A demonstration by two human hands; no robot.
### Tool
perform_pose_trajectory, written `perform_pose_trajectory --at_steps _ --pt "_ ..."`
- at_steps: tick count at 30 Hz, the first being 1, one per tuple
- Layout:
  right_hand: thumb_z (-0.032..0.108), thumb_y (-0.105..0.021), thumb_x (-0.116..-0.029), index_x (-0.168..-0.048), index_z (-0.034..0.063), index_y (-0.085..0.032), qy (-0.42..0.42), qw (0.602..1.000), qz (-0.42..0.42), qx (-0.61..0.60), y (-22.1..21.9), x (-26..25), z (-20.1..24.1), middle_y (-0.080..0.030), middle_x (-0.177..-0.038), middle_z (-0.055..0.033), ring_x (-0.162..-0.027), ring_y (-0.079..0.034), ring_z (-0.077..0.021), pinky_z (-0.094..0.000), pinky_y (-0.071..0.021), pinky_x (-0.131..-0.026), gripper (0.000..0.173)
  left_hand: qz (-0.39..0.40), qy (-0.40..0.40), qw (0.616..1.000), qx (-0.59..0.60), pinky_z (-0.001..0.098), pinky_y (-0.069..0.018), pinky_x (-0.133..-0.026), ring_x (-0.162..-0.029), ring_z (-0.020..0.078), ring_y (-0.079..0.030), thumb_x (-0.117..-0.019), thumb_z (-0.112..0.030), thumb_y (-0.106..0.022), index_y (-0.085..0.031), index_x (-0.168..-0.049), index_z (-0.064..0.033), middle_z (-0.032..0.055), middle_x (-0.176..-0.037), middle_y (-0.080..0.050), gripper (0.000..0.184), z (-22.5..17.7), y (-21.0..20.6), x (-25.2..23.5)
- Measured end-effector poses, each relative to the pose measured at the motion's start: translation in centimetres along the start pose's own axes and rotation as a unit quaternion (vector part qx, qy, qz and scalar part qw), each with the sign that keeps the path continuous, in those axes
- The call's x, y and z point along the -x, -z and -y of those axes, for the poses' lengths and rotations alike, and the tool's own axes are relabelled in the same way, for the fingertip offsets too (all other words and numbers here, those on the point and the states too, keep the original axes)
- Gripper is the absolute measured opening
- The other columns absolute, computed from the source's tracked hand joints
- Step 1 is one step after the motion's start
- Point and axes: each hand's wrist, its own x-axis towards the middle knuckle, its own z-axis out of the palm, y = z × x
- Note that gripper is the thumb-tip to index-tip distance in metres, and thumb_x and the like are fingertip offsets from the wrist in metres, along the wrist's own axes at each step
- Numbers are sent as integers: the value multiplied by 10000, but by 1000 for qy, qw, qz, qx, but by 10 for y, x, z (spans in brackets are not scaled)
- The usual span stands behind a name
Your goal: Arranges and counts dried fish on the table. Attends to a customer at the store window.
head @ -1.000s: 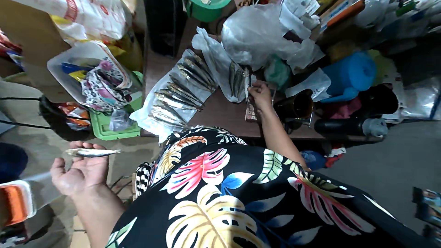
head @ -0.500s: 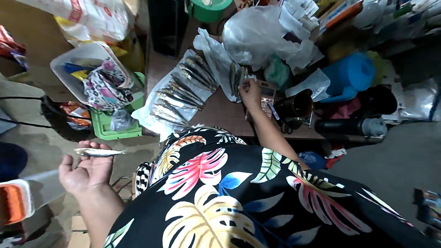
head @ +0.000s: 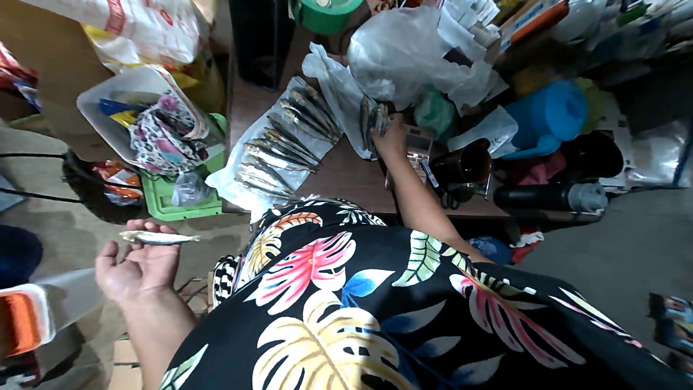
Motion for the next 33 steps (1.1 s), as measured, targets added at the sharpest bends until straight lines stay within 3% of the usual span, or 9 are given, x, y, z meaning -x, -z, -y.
perform_pose_trajectory --at_steps 8,16,27,33 --pt "326 -734 -934 -1525 13 -338 -46 996 20 70 6 -3 14 -647 -1254 -276 -1141 -663 -434 -593 -540 -946 777 -20 6 1000 13 350 -574 -824 -842 156 -672 -1073 -446 -161 -555 -1055 -103 45 -910 -651 523 4 6 0" --pt "223 -738 -919 -1515 -5 -334 -37 997 -4 62 2 -1 10 -639 -1246 -295 -1129 -666 -442 -585 -553 -934 756 -33 7 999 5 340 -580 -807 -843 150 -670 -1081 -429 -165 -533 -1090 -109 47 -938 -645 488 5 2 2" --pt "300 -708 -937 -1465 30 -444 -9 993 -28 111 -2 1 -3 -548 -1407 -251 -1163 -644 -415 -583 -550 -918 649 -36 5 999 5 342 -576 -810 -842 153 -669 -1079 -406 -182 -534 -1077 -108 50 -936 -641 461 4 -1 -2" --pt "310 -663 -988 -1497 17 -414 3 996 -15 89 -9 1 -4 -507 -1466 -250 -1200 -633 -404 -557 -550 -953 638 -30 10 999 1 340 -577 -810 -845 154 -669 -1077 -404 -182 -536 -1071 -112 52 -940 -643 459 5 -3 -2"
